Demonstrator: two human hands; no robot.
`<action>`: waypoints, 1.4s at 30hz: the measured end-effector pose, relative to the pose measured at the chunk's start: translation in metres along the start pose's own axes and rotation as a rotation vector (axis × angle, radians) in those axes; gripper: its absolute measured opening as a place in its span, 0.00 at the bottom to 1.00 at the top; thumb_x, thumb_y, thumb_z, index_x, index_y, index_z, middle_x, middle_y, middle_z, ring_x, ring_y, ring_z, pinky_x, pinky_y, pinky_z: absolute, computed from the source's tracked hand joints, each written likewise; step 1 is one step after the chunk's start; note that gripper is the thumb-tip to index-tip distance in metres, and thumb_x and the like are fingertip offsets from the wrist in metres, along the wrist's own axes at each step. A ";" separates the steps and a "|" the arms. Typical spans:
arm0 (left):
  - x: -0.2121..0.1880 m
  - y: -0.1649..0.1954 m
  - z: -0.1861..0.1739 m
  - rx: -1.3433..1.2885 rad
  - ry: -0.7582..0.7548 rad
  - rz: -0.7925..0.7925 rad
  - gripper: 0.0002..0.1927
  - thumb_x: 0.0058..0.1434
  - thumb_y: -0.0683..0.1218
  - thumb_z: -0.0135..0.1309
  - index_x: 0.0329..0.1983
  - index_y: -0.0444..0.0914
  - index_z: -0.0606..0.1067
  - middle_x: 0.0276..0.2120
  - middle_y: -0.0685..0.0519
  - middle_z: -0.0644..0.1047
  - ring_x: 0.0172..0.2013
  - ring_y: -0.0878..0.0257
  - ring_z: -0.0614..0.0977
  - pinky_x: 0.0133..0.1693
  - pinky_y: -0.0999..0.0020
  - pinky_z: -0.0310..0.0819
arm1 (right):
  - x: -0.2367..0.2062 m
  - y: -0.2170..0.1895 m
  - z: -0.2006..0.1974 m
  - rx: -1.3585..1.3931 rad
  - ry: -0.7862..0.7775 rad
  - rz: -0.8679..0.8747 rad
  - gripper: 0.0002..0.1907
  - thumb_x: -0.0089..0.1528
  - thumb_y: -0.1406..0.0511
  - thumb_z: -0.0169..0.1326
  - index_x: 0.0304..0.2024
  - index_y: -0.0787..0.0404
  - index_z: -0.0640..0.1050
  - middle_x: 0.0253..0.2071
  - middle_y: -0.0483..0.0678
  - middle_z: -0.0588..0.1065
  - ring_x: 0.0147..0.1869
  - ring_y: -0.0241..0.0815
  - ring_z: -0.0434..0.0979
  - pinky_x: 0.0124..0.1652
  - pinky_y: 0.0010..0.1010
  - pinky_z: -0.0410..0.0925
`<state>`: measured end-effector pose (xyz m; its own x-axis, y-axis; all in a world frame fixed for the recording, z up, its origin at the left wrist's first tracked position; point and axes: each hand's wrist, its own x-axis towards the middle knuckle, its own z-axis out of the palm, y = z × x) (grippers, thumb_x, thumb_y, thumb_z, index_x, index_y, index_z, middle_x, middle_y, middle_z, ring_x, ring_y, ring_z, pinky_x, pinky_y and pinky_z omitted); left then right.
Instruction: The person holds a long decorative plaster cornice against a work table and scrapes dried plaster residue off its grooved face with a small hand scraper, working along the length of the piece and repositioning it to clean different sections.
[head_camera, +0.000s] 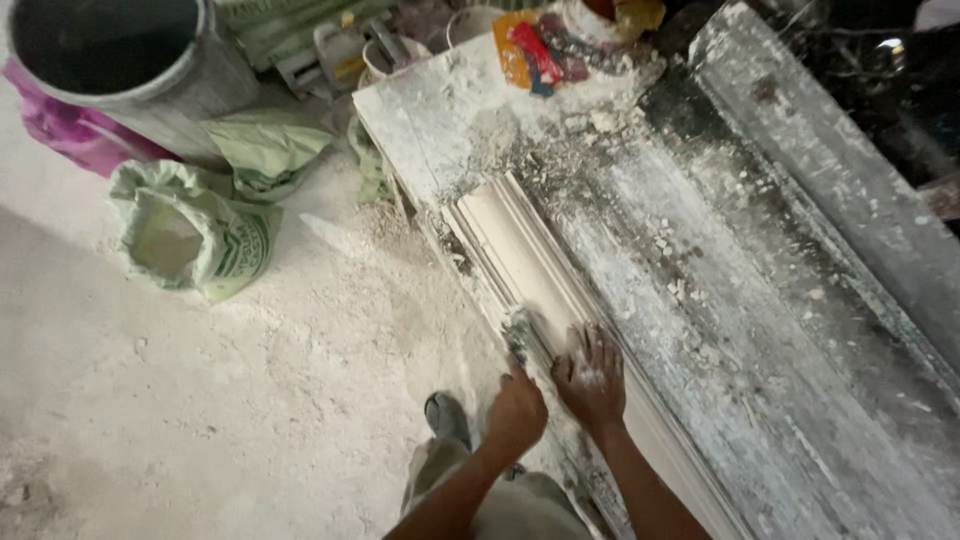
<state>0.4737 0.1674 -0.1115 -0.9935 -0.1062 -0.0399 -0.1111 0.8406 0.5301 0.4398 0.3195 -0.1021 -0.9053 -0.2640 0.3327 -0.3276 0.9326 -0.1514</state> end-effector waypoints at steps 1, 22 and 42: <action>0.000 -0.003 0.003 0.084 0.075 0.016 0.36 0.72 0.48 0.45 0.70 0.16 0.51 0.31 0.29 0.77 0.19 0.49 0.79 0.18 0.53 0.75 | 0.001 -0.001 0.000 -0.020 0.025 -0.039 0.26 0.62 0.59 0.50 0.59 0.65 0.76 0.61 0.64 0.73 0.67 0.66 0.70 0.64 0.56 0.62; 0.104 -0.048 -0.057 -0.194 -0.067 -0.155 0.36 0.67 0.48 0.43 0.70 0.19 0.51 0.33 0.26 0.78 0.35 0.32 0.82 0.41 0.38 0.75 | 0.003 0.001 -0.010 -0.036 0.106 -0.092 0.24 0.63 0.58 0.50 0.58 0.64 0.76 0.59 0.63 0.73 0.65 0.63 0.71 0.62 0.54 0.64; 0.176 -0.080 -0.102 -0.276 -0.098 -0.127 0.18 0.70 0.47 0.47 0.50 0.26 0.73 0.31 0.33 0.79 0.31 0.42 0.81 0.35 0.48 0.75 | -0.020 0.018 -0.002 -0.063 0.126 -0.069 0.25 0.66 0.57 0.50 0.63 0.58 0.76 0.65 0.58 0.72 0.70 0.59 0.68 0.67 0.53 0.60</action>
<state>0.3101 0.0275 -0.0746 -0.9710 -0.1381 -0.1951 -0.2376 0.6463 0.7251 0.4524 0.3420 -0.1099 -0.8387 -0.2986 0.4555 -0.3668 0.9279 -0.0670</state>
